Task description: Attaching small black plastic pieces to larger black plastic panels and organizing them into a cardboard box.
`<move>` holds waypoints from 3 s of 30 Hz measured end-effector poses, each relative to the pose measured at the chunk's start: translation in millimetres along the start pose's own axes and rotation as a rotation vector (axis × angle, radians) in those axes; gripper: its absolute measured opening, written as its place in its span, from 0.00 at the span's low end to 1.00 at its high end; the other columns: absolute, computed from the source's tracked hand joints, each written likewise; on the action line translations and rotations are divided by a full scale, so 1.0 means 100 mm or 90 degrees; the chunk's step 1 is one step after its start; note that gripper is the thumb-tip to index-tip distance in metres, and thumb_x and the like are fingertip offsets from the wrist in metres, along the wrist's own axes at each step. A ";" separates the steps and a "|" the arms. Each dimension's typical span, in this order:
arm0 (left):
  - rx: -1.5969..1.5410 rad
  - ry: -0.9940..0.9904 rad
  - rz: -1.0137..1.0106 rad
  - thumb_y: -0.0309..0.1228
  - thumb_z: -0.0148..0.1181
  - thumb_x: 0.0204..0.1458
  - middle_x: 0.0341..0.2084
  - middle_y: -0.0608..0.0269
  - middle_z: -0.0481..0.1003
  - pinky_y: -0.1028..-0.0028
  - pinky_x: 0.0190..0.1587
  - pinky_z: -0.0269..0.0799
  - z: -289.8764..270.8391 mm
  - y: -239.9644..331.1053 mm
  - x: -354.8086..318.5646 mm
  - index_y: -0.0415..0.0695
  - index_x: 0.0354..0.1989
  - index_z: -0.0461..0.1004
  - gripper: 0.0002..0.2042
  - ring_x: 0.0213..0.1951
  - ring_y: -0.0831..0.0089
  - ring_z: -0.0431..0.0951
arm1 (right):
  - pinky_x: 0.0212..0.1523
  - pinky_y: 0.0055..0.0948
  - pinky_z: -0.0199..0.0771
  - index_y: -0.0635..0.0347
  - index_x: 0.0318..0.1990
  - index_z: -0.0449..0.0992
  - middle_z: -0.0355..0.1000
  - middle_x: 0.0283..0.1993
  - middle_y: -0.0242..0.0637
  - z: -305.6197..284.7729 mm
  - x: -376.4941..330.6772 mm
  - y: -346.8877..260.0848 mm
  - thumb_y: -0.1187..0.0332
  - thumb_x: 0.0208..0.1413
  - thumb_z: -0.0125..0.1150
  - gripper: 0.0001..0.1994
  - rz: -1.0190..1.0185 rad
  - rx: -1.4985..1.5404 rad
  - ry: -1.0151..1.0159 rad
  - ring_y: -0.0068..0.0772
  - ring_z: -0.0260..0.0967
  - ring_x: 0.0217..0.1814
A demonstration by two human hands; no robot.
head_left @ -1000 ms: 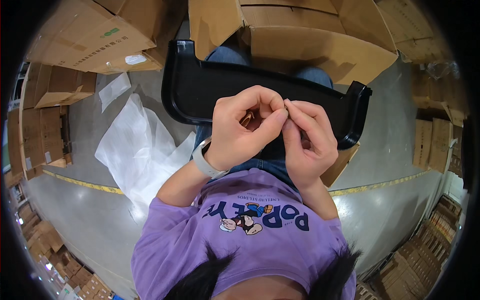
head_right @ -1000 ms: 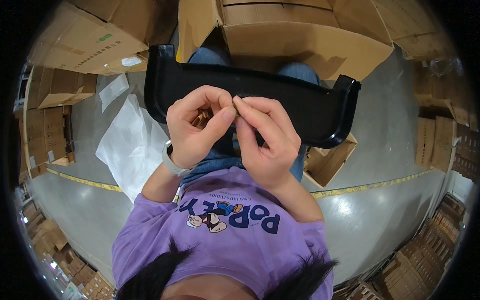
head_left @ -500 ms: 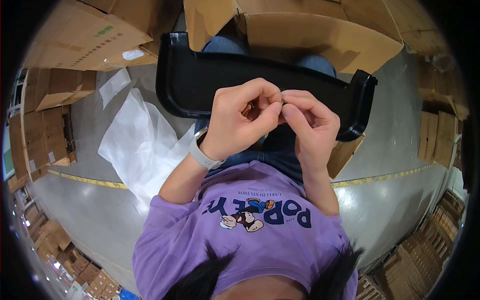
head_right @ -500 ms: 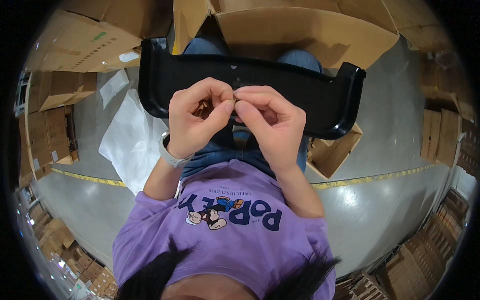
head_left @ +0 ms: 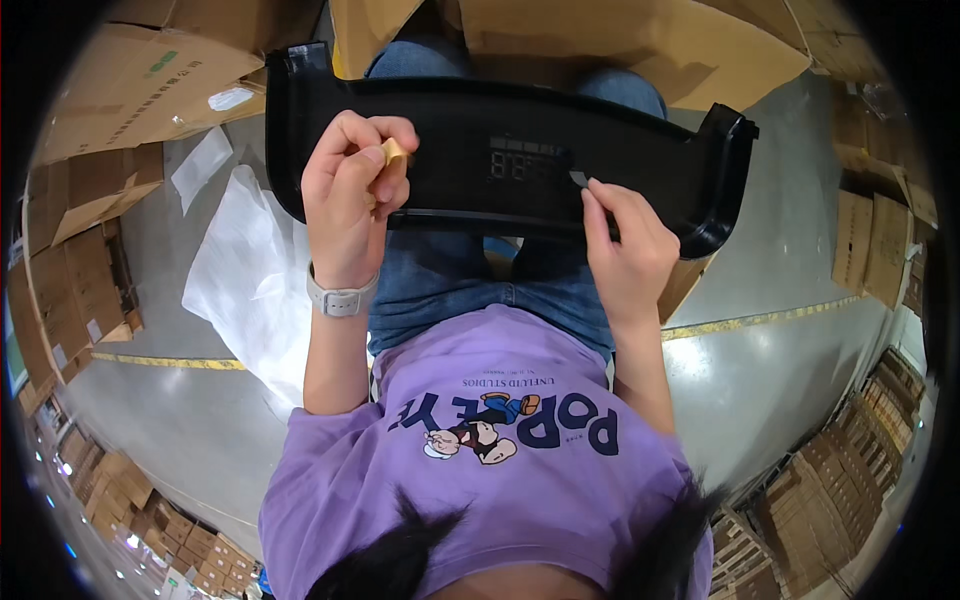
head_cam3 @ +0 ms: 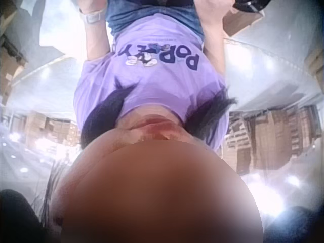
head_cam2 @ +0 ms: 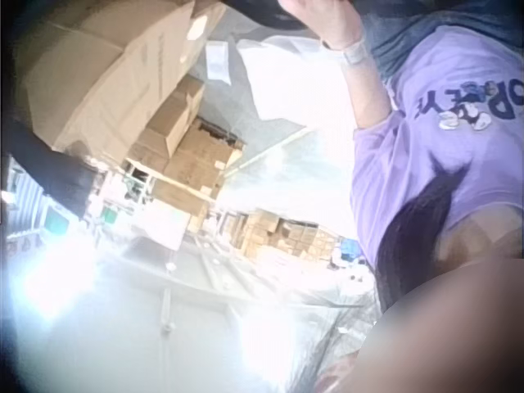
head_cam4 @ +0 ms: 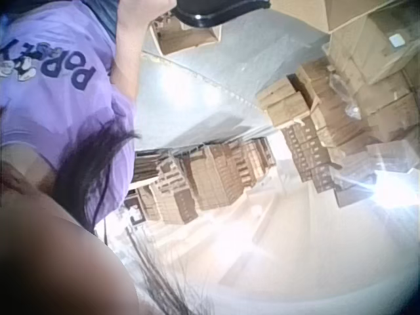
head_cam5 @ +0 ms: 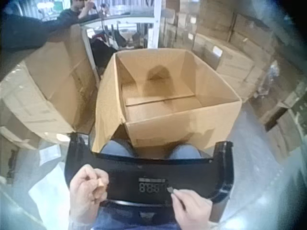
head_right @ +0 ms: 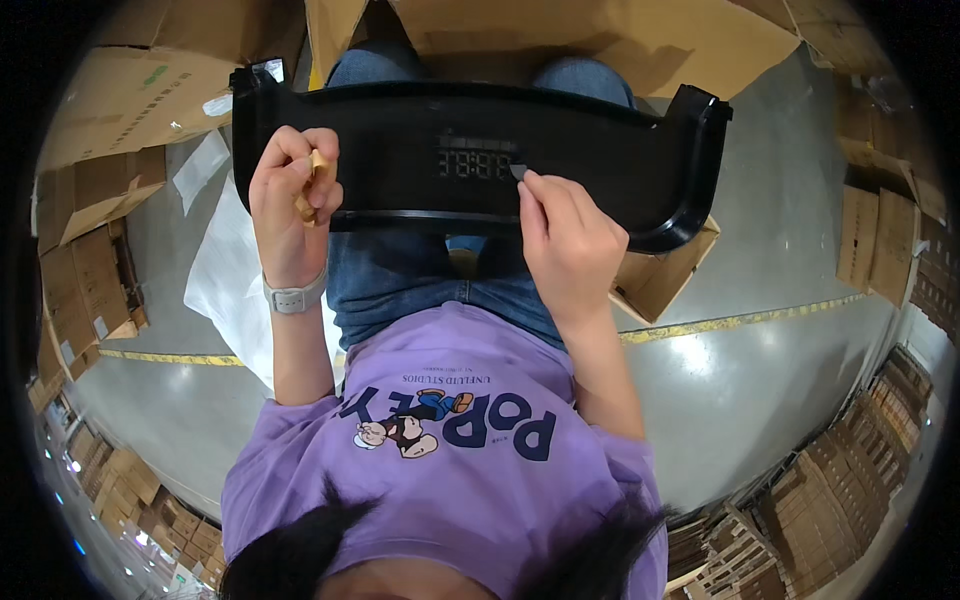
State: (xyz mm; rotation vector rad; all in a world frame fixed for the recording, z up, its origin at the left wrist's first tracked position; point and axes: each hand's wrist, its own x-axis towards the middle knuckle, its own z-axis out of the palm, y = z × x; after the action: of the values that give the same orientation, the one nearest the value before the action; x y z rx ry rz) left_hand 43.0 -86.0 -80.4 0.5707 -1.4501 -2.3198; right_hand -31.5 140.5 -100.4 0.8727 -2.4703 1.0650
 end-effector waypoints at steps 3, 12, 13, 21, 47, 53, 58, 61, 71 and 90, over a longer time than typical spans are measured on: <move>-0.063 -0.048 -0.043 0.21 0.42 0.51 0.25 0.63 0.68 0.85 0.18 0.50 -0.06 -0.09 0.03 0.44 0.24 0.59 0.06 0.16 0.87 0.52 | 0.23 0.22 0.71 0.61 0.29 0.76 0.75 0.28 0.36 0.08 0.00 0.05 0.76 0.44 0.65 0.04 -0.011 -0.070 -0.020 0.32 0.72 0.24; -0.059 -0.127 -0.105 0.20 0.42 0.49 0.22 0.64 0.65 0.86 0.18 0.50 -0.07 -0.11 0.06 0.45 0.23 0.59 0.06 0.15 0.87 0.52 | 0.23 0.22 0.70 0.61 0.28 0.76 0.74 0.28 0.35 0.18 -0.02 0.13 0.76 0.43 0.65 0.04 -0.044 -0.093 0.013 0.32 0.72 0.23; -0.051 -0.135 -0.104 0.20 0.42 0.48 0.21 0.64 0.66 0.86 0.17 0.50 -0.06 -0.11 0.06 0.45 0.23 0.59 0.06 0.15 0.87 0.52 | 0.23 0.22 0.70 0.61 0.28 0.76 0.74 0.28 0.35 0.19 -0.01 0.14 0.76 0.43 0.65 0.04 -0.047 -0.091 0.011 0.32 0.72 0.23; 0.004 -0.170 -0.101 0.21 0.45 0.45 0.21 0.61 0.69 0.86 0.17 0.50 -0.06 -0.11 0.06 0.44 0.22 0.60 0.04 0.15 0.87 0.54 | 0.23 0.23 0.69 0.61 0.28 0.76 0.73 0.27 0.34 0.17 0.01 0.14 0.75 0.43 0.64 0.04 -0.038 -0.089 -0.044 0.33 0.71 0.22; -0.182 -0.197 -0.181 0.27 0.43 0.44 0.13 0.68 0.58 0.83 0.14 0.43 -0.19 -0.14 0.13 0.47 0.17 0.54 0.07 0.12 0.84 0.47 | 0.32 0.30 0.72 0.59 0.32 0.78 0.71 0.30 0.35 -0.29 0.16 0.11 0.63 0.48 0.63 0.10 0.039 -0.023 -0.476 0.34 0.71 0.32; -0.084 -0.131 -0.153 0.20 0.45 0.47 0.18 0.61 0.68 0.85 0.14 0.47 -0.10 -0.01 0.12 0.44 0.20 0.59 0.06 0.12 0.86 0.53 | 0.38 0.33 0.71 0.59 0.35 0.77 0.70 0.34 0.35 -0.50 0.18 0.28 0.62 0.37 0.69 0.17 -0.043 -0.018 -0.348 0.39 0.69 0.37; -0.077 -0.178 -0.145 0.18 0.43 0.44 0.16 0.65 0.64 0.83 0.13 0.45 -0.05 0.04 0.06 0.45 0.21 0.59 0.07 0.13 0.86 0.53 | 0.44 0.43 0.64 0.57 0.31 0.74 0.67 0.31 0.39 -0.78 -0.11 0.73 0.73 0.20 0.65 0.20 -0.104 -0.190 -0.198 0.46 0.66 0.39; -0.091 -0.223 -0.158 0.22 0.43 0.46 0.14 0.71 0.58 0.82 0.14 0.42 -0.01 0.07 -0.03 0.46 0.21 0.59 0.05 0.14 0.85 0.52 | 0.36 0.37 0.65 0.54 0.19 0.72 0.64 0.21 0.34 -0.87 -0.23 0.73 0.70 0.22 0.69 0.12 -0.207 -0.145 -0.246 0.37 0.65 0.29; 0.020 -0.587 0.223 0.36 0.47 0.60 0.14 0.73 0.59 0.80 0.20 0.51 0.10 0.71 -0.65 0.41 0.20 0.61 0.17 0.18 0.81 0.57 | 0.22 0.32 0.55 0.58 0.16 0.67 0.58 0.15 0.34 -1.98 0.31 -0.21 0.56 0.22 0.75 0.22 -0.215 -0.159 -0.048 0.38 0.58 0.18; -0.082 -0.150 -0.061 0.35 0.48 0.61 0.11 0.75 0.59 0.82 0.17 0.49 -0.03 -0.86 0.06 0.46 0.19 0.63 0.16 0.14 0.87 0.56 | 0.27 0.39 0.71 0.59 0.26 0.74 0.72 0.26 0.41 -0.72 4.73 -0.69 0.50 0.44 0.64 0.19 -0.326 -0.497 0.373 0.46 0.72 0.29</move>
State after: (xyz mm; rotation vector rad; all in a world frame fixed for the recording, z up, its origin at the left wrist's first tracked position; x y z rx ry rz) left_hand 32.8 -55.2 -160.6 0.3476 -1.3839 -2.6065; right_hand -346.6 -37.2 220.5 0.7217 -1.7674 0.1029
